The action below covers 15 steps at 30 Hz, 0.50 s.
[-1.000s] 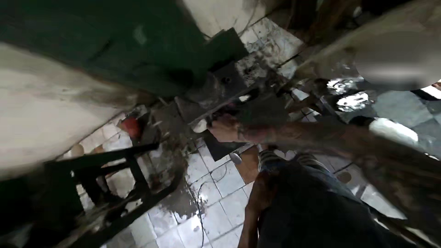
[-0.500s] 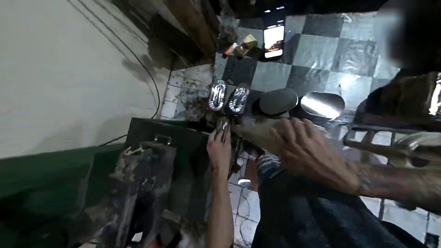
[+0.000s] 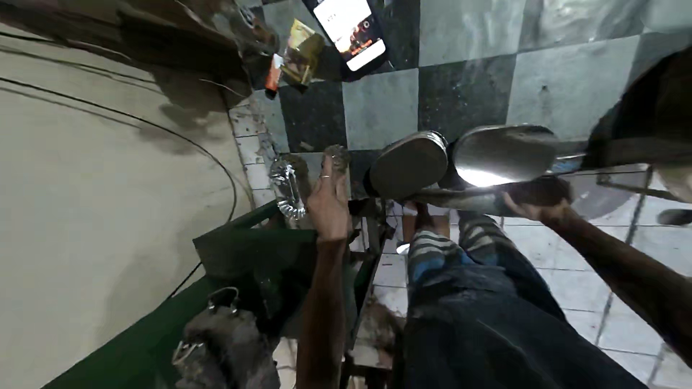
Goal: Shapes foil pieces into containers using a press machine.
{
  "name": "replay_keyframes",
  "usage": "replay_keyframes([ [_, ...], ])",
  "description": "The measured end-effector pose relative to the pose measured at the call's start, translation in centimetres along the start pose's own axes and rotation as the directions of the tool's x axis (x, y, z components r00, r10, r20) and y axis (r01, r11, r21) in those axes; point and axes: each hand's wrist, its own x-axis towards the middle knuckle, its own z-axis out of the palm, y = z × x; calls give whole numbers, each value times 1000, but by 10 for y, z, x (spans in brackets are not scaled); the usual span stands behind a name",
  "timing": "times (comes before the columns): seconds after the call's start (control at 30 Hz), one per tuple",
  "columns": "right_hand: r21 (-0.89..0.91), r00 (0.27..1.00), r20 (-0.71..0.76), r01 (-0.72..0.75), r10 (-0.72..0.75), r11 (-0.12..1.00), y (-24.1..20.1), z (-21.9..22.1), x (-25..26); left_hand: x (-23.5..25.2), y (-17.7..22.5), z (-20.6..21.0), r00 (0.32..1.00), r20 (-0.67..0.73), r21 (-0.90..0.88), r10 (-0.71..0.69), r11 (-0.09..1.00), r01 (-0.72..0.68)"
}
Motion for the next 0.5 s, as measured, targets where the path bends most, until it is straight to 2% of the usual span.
replay_keyframes([
  [0.07,-78,994,110,-13,22,997,-22,-18,-4,0,-2,5,997,-76,8,14,1000,-14],
  [0.13,-36,948,301,-98,105,994,-44,-45,-9,4,3,-1,1000,-21,-28,-12,1000,11],
  [0.2,-97,922,363,-110,138,989,-71,-71,-18,2,12,-11,998,66,-66,14,998,-10],
  [0.27,-36,956,293,0,11,999,-108,-106,-30,-6,30,-15,968,42,-127,247,962,-240],
  [0.33,62,982,33,182,-184,981,-142,-136,-43,-12,58,-9,852,15,-185,524,838,-513],
  [0.4,17,932,-186,318,-310,948,-154,-153,-34,-7,79,15,709,-4,-184,705,697,-693],
  [0.43,-55,909,-196,364,-368,930,-150,-156,-19,-5,86,24,681,20,-163,732,674,-720],
  [0.5,-126,890,-35,447,-455,885,-135,-161,14,-1,89,31,674,86,-155,734,678,-719],
])
